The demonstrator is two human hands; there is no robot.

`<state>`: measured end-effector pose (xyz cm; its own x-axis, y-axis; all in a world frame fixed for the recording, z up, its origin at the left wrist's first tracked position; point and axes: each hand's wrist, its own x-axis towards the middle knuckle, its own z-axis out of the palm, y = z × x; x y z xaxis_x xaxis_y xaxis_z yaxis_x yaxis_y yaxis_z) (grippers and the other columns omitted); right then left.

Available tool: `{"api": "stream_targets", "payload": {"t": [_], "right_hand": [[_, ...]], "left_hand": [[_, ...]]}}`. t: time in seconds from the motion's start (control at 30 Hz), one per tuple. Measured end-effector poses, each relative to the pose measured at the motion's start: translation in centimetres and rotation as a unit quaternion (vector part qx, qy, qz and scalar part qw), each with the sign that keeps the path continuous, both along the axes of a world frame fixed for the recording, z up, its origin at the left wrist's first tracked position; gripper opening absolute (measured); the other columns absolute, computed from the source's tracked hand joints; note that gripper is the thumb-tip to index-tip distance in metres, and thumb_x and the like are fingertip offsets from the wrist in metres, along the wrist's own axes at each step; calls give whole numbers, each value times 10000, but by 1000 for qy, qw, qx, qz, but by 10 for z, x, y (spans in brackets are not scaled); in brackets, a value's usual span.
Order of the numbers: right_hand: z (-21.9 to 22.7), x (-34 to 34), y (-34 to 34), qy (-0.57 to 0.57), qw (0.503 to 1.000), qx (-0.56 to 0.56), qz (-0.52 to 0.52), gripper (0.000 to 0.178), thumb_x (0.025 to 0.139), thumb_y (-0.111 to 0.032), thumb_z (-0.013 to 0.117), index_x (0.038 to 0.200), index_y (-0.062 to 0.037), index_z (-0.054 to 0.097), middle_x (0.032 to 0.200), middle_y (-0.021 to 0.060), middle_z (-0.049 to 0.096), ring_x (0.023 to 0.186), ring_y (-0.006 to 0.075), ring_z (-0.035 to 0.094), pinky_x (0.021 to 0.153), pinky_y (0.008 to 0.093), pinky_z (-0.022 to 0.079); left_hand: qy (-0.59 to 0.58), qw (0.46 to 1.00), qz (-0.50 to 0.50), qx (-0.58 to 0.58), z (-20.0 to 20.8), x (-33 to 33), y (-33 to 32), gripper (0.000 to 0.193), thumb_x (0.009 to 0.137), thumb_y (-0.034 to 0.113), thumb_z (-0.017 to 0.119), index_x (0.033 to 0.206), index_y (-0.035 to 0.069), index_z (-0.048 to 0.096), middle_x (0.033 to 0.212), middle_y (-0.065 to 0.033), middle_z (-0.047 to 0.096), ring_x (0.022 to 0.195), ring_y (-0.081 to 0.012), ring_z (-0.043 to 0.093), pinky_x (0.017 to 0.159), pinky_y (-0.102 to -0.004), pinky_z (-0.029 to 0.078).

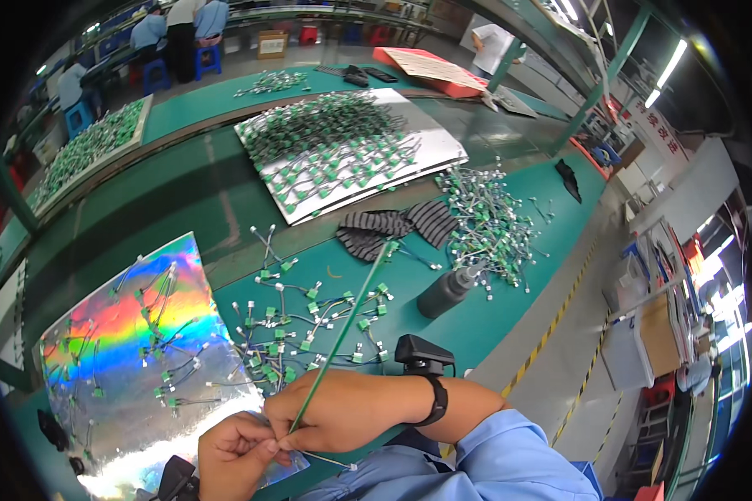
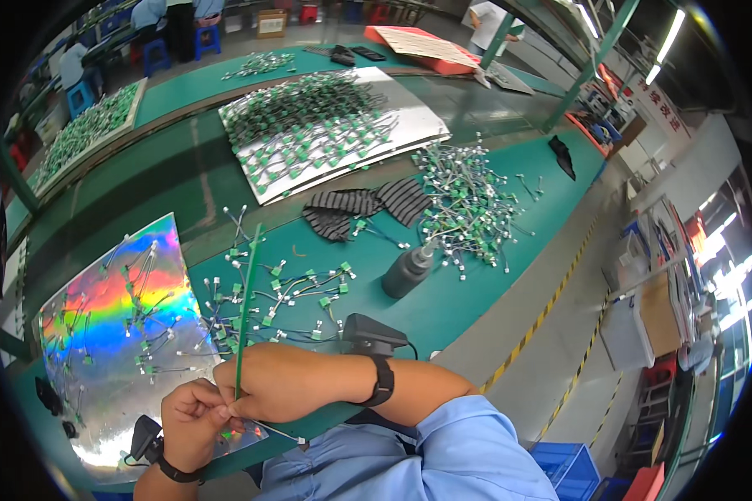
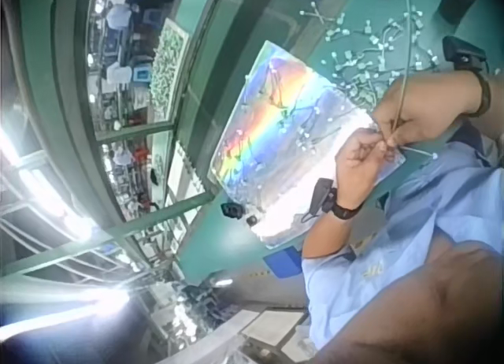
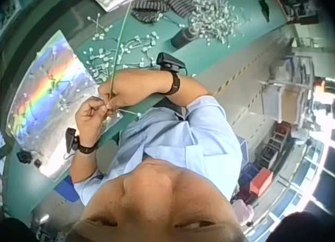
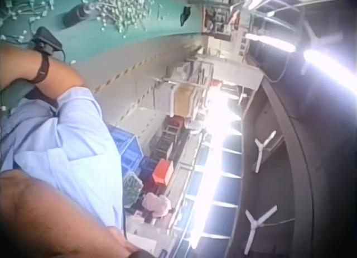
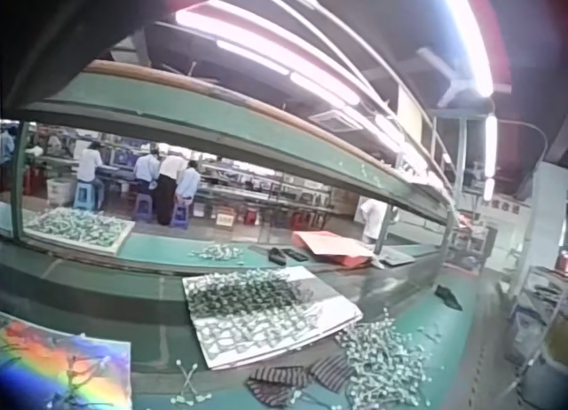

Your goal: The person picks up a wire harness and a green plastic strip, then threads the wires through a slot on the strip. After sliding the strip along the wires and securing the connector, they place the assembly onto a reflective sheet.

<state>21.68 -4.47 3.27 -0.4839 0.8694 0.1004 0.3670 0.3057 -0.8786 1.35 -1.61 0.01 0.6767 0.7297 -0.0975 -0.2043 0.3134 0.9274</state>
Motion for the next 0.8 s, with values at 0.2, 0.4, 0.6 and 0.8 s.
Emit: {"api": "stream_targets", "payload": {"t": [0.2, 0.4, 0.6, 0.8], "right_hand": [[4, -2, 1, 44, 998, -35, -11, 152, 838, -176, 631, 816, -64, 531, 678, 71, 569, 643, 226, 599, 529, 330, 429], [-3, -7, 4, 119, 991, 1, -60, 143, 848, -170, 630, 831, -61, 538, 674, 70, 568, 611, 203, 591, 515, 313, 431], [-2, -8, 5, 128, 989, 13, -68, 186, 821, -199, 637, 823, -35, 551, 698, 115, 583, 657, 261, 592, 547, 355, 432], [-6, -11, 5, 127, 988, 77, -33, 156, 863, -169, 609, 827, -48, 518, 658, 79, 573, 604, 221, 588, 521, 323, 440]], "left_hand": [[-2, 1000, 10, -16, 0, 0, 2, 141, 818, 35, 632, 869, -33, 520, 800, -125, 588, 633, -191, 622, 565, -312, 557], [-14, 998, 41, -54, 3, 0, 6, 166, 837, 62, 618, 924, -21, 504, 808, -131, 608, 619, -182, 621, 557, -309, 557], [-17, 994, 73, -82, 4, 2, 6, 156, 845, 64, 608, 925, -19, 503, 800, -139, 617, 599, -184, 621, 546, -307, 551], [-14, 999, 30, -27, 1, -1, 7, 132, 842, 39, 606, 912, -16, 507, 815, -142, 618, 619, -189, 621, 551, -299, 541]]}}
